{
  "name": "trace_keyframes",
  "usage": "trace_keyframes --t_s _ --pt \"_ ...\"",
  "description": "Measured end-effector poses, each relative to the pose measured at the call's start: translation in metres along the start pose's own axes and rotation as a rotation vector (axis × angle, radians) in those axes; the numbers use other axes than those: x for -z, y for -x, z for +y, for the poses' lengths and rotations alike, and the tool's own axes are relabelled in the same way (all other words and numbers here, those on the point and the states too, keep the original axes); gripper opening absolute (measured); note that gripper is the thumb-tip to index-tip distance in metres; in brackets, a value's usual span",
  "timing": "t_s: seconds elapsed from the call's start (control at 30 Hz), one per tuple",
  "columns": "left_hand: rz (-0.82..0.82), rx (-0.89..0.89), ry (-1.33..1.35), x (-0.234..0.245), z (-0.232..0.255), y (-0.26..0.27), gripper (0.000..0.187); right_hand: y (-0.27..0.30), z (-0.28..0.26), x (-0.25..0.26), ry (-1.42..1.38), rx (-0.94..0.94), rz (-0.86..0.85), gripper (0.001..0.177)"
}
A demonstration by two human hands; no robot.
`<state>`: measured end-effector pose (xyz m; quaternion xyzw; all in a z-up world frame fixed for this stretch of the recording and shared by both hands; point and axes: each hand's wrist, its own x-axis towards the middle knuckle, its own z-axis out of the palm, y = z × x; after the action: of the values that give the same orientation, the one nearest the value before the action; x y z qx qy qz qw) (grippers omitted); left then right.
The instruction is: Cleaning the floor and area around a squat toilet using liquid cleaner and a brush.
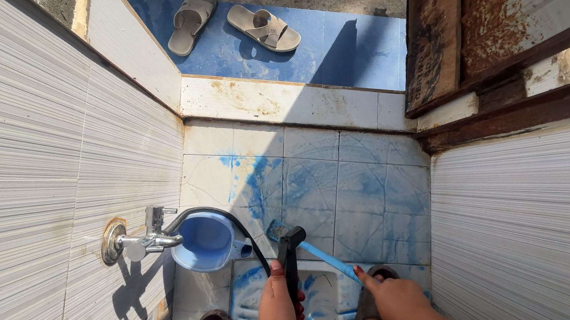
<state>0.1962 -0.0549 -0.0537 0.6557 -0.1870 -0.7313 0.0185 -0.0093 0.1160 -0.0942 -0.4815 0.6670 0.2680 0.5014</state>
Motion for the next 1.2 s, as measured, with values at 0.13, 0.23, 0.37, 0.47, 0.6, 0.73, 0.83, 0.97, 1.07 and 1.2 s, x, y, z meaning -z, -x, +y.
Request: trace_keyframes --t_s 0.13,0.23,0.37,0.47,0.6,0.73,0.83,0.97,1.07,1.2 --pt "0.028 -0.012 -0.06 0.009 0.002 -0.004 0.067 -0.036 -0.012 0.089 0.037 -0.111 0.351 0.075" --pt "0.057 -0.014 -0.052 0.019 0.002 -0.005 0.066 -0.047 -0.03 0.122 -0.153 -0.245 0.386 0.07" --pt "0.061 -0.04 0.014 0.025 -0.003 -0.009 0.068 -0.037 -0.02 0.048 0.033 -0.054 0.273 0.077" --pt "0.061 -0.035 0.031 0.027 -0.001 -0.008 0.069 -0.023 0.002 -0.011 0.208 0.095 0.121 0.086" --pt "0.075 -0.021 0.055 0.021 0.014 -0.002 0.064 -0.023 -0.001 0.042 0.238 0.132 0.187 0.091" --pt "0.062 -0.047 -0.045 0.024 0.007 -0.011 0.066 -0.035 -0.052 0.104 0.191 0.039 0.234 0.088" --pt "0.077 -0.035 -0.014 0.029 0.005 -0.012 0.065 -0.041 -0.095 0.104 0.109 0.072 0.257 0.084" --pt "0.084 -0.007 0.07 0.036 0.009 -0.01 0.063 -0.046 -0.121 0.079 0.049 0.19 0.301 0.087" --pt "0.086 -0.027 0.027 0.045 0.003 -0.023 0.065 -0.043 -0.132 0.067 0.087 0.247 0.309 0.087" --pt "0.087 -0.082 0.067 0.051 0.005 -0.026 0.067 -0.037 -0.137 0.053 0.087 0.258 0.276 0.089"
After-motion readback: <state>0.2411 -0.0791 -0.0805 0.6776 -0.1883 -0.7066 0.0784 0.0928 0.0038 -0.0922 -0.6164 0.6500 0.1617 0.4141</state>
